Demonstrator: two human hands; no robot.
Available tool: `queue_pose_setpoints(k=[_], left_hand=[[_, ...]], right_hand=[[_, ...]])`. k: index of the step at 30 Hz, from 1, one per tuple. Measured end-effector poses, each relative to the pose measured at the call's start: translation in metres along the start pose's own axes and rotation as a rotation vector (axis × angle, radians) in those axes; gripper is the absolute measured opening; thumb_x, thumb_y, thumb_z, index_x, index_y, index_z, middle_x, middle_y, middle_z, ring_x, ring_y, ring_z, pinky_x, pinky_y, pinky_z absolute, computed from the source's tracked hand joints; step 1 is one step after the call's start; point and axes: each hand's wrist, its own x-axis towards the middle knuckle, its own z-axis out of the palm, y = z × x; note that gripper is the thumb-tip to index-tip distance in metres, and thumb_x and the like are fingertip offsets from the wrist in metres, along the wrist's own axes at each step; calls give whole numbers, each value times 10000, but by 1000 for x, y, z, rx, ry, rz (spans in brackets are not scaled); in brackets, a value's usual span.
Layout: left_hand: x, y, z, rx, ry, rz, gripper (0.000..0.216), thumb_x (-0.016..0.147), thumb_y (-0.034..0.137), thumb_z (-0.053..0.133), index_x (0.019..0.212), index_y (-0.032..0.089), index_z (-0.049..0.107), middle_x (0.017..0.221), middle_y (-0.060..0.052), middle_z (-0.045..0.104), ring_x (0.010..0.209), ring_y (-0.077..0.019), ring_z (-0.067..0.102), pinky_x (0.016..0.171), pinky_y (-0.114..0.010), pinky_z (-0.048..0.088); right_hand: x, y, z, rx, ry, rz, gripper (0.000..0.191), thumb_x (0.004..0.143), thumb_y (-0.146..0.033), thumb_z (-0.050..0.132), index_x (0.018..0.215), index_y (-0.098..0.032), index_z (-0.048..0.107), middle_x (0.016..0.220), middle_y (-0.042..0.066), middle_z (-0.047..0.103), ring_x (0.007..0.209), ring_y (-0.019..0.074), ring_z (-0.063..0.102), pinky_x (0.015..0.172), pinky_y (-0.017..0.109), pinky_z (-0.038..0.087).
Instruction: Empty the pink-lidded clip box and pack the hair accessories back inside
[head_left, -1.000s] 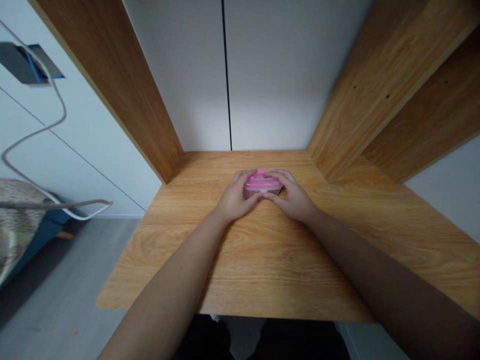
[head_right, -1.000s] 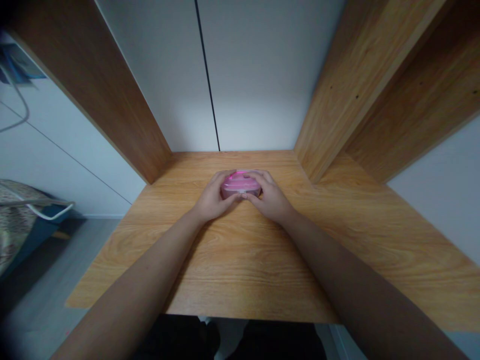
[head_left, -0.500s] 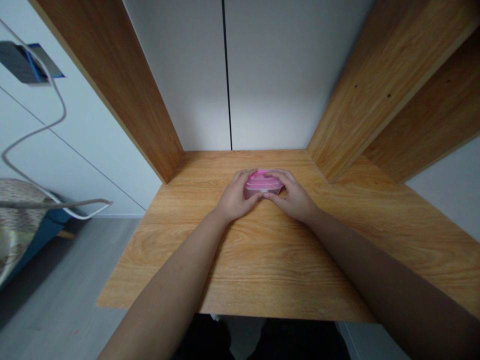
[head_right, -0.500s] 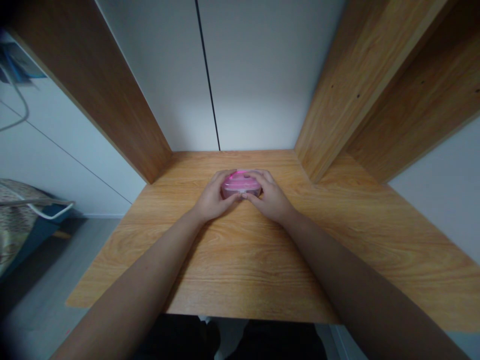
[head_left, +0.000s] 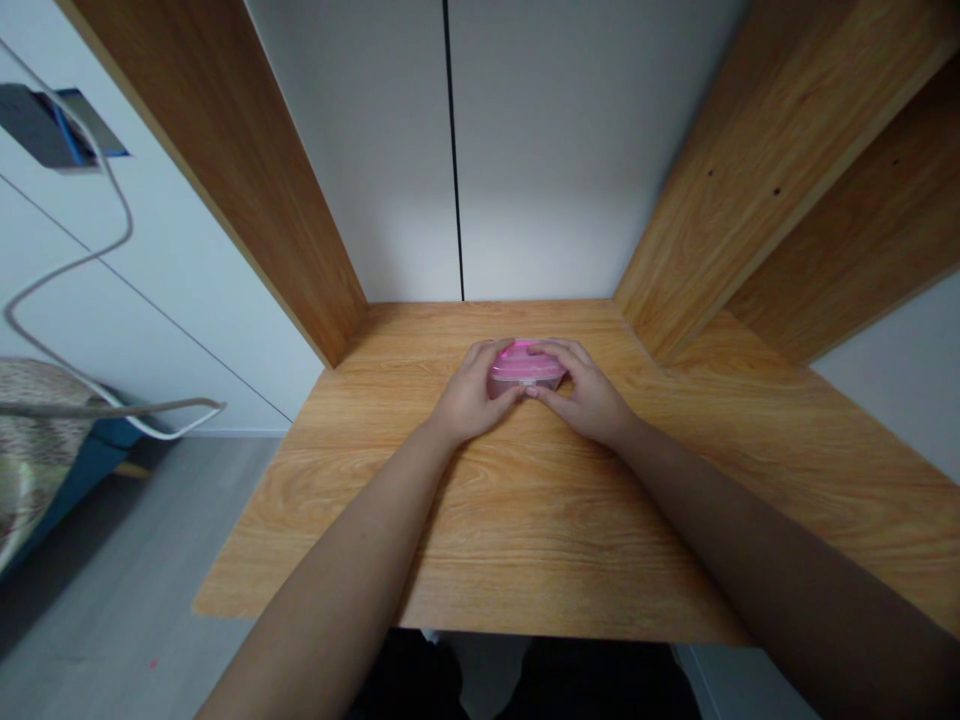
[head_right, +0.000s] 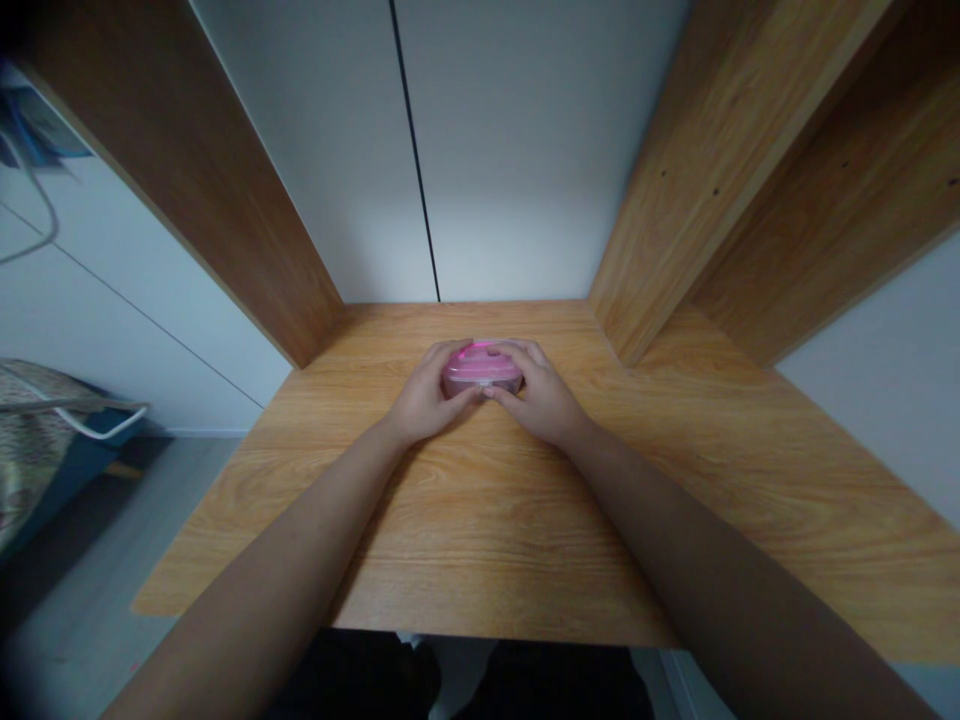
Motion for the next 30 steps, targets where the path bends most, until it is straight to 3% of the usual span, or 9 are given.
queue_pose_setpoints(k=[30], left_hand=[[0, 1, -1, -12, 4, 2, 631, 857, 376, 741, 1403, 207, 474, 1370, -146, 570, 1281, -292, 552, 1099, -487, 463]], right_hand=[[0, -2, 0, 3, 1, 8, 465, 882, -358, 702, 1324, -291, 576, 1309, 103, 571, 1286, 296, 538, 1129, 529, 438]])
